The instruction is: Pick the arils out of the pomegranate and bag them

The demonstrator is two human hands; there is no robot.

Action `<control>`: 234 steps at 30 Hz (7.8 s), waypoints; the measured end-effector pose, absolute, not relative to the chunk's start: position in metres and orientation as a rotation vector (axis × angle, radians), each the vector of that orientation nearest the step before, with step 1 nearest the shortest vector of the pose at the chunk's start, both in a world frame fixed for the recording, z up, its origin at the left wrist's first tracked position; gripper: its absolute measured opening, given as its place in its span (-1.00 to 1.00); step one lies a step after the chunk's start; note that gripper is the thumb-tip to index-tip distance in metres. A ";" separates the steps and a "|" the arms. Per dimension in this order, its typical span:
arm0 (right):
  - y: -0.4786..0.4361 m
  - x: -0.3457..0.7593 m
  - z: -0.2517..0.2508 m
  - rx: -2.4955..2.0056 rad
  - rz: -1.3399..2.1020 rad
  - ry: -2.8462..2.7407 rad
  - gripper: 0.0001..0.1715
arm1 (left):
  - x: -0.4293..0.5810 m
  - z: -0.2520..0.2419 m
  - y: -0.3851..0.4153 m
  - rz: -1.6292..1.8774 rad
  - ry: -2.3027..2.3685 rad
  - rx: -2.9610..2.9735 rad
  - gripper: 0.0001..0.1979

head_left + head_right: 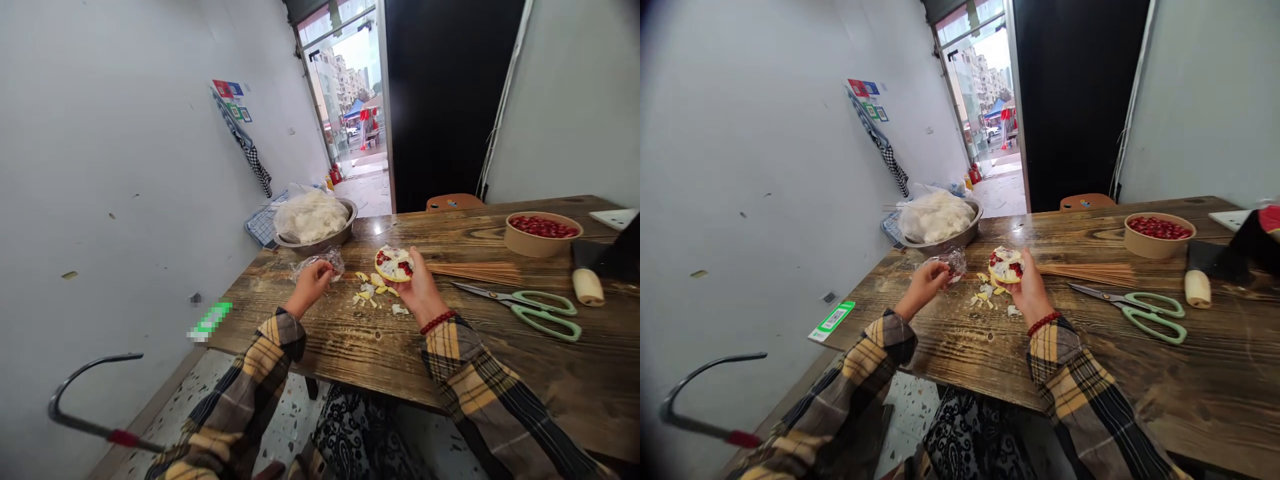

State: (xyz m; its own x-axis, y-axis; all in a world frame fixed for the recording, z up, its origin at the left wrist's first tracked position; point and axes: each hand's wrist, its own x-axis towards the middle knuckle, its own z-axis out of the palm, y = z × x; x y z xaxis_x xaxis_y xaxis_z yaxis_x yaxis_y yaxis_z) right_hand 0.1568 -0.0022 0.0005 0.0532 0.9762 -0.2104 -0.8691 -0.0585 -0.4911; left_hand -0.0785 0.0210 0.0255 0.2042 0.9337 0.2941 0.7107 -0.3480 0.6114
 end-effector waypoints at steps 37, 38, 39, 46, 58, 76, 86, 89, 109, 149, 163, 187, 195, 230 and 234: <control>-0.002 0.139 -0.014 -0.928 1.391 -0.535 -0.55 | -0.007 -0.005 0.025 0.960 0.884 1.463 -0.75; -0.002 0.138 -0.014 -0.942 1.390 -0.534 -0.55 | -0.007 -0.007 0.025 0.958 0.895 1.474 -0.79; -0.002 0.138 -0.014 -0.961 1.387 -0.524 -0.55 | -0.007 -0.009 0.026 0.956 0.905 1.480 -0.83; -0.002 0.139 -0.015 -0.996 1.372 -0.484 -0.55 | -0.006 -0.008 0.023 0.937 0.929 1.451 -0.95; -0.003 0.139 -0.014 -0.983 1.410 -0.486 -0.58 | -0.010 -0.008 0.027 0.932 0.900 1.515 -0.97; -0.003 0.144 -0.016 -0.947 1.497 -0.617 -0.46 | -0.014 -0.006 0.029 0.958 0.929 1.740 -0.81; -0.004 0.144 -0.016 -1.009 1.469 -0.677 -0.42 | -0.016 -0.008 0.027 0.923 0.961 2.097 -0.91; -0.003 0.145 -0.017 -1.037 1.472 -0.655 -0.41 | -0.013 -0.011 0.027 0.995 0.980 2.080 -0.90; 0.004 0.165 -0.008 -0.927 1.265 -0.412 -0.53 | -0.007 -0.021 0.027 0.717 0.954 2.090 -0.91; 0.000 0.153 -0.011 -0.871 1.402 -0.469 -0.55 | -0.110 0.039 0.054 0.950 1.574 2.319 -0.76; 0.004 0.144 -0.014 -0.669 1.411 -0.528 -0.64 | 0.000 0.008 0.026 0.906 0.906 1.434 -0.62; -0.006 0.132 -0.014 -0.968 1.362 -0.743 -0.46 | -0.008 -0.010 0.021 0.955 0.939 1.466 -0.62; -0.006 0.122 -0.018 -0.886 1.284 -0.587 -0.57 | -0.004 -0.015 0.016 0.909 1.010 1.552 -0.63; -0.010 0.113 -0.014 -0.884 1.357 -0.168 -0.77 | 0.009 -0.015 0.002 1.283 1.094 1.816 -0.81; -0.009 0.114 -0.014 -0.872 1.327 -0.145 -0.76 | 0.010 -0.013 0.001 1.311 1.125 1.860 -0.84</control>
